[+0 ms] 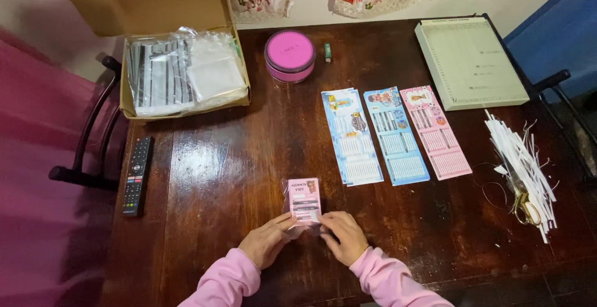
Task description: The person places a stack of cards and a small object into a clear plastic bag, seals it, and uses shears to trim the excess plastic from the top.
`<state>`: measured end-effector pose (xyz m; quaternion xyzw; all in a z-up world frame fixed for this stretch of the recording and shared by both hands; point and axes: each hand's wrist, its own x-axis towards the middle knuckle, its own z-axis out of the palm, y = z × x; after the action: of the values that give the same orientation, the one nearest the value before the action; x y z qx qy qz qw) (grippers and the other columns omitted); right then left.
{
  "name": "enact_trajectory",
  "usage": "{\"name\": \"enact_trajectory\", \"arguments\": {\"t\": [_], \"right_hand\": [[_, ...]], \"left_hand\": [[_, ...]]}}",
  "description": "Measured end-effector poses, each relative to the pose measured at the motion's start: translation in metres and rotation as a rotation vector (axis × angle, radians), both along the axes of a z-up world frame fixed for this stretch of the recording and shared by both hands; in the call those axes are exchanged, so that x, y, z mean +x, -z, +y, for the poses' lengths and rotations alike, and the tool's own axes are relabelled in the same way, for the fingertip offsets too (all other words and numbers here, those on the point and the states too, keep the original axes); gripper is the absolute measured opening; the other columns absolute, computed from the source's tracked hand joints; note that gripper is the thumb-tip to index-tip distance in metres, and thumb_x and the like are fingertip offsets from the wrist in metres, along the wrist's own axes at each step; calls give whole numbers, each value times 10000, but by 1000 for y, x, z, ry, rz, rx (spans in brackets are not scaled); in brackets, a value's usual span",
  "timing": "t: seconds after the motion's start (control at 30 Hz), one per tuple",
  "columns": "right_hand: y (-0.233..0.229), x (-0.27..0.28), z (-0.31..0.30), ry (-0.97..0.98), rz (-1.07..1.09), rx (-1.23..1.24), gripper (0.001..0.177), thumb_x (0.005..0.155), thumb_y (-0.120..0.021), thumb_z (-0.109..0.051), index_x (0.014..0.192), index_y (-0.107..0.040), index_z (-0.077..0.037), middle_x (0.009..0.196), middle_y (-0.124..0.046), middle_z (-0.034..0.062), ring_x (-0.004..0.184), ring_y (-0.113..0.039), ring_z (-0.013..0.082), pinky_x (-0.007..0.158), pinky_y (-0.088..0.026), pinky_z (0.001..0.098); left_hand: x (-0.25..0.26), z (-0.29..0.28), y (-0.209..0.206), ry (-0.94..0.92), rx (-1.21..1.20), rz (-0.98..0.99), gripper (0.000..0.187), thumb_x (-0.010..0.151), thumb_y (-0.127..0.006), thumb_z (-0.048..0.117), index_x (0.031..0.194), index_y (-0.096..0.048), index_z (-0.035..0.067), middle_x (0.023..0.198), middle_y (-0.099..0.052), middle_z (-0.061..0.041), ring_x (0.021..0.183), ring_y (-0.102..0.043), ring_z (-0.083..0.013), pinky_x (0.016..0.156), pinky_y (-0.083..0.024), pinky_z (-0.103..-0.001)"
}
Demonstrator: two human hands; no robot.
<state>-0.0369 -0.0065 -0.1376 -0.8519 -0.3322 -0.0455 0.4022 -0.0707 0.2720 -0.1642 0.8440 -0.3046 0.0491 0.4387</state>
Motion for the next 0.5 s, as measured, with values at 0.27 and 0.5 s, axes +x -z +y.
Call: {"name": "enact_trajectory", "arguments": {"t": [0.27, 0.5], "right_hand": [[15, 4, -2, 62, 257, 66, 481, 884, -689, 9, 1348, -604, -86, 1029, -694, 133, 886, -719, 273, 800, -592, 356], [21, 15, 11, 163, 436, 185, 493, 914, -659, 23, 1385, -558, -85, 948, -685, 100, 843, -718, 210, 779, -596, 321]], "left_hand": [[0, -1, -6, -83, -131, 199, 192, 885, -701, -27, 1040, -602, 29, 1384, -649, -152, 1321, -591, -361, 999, -544, -401], [0, -13, 14, -388, -388, 627, 100, 980, -633, 76, 928, -584, 7, 1230, -785, -97, 1007, -741, -194, 930, -562, -310]]}}
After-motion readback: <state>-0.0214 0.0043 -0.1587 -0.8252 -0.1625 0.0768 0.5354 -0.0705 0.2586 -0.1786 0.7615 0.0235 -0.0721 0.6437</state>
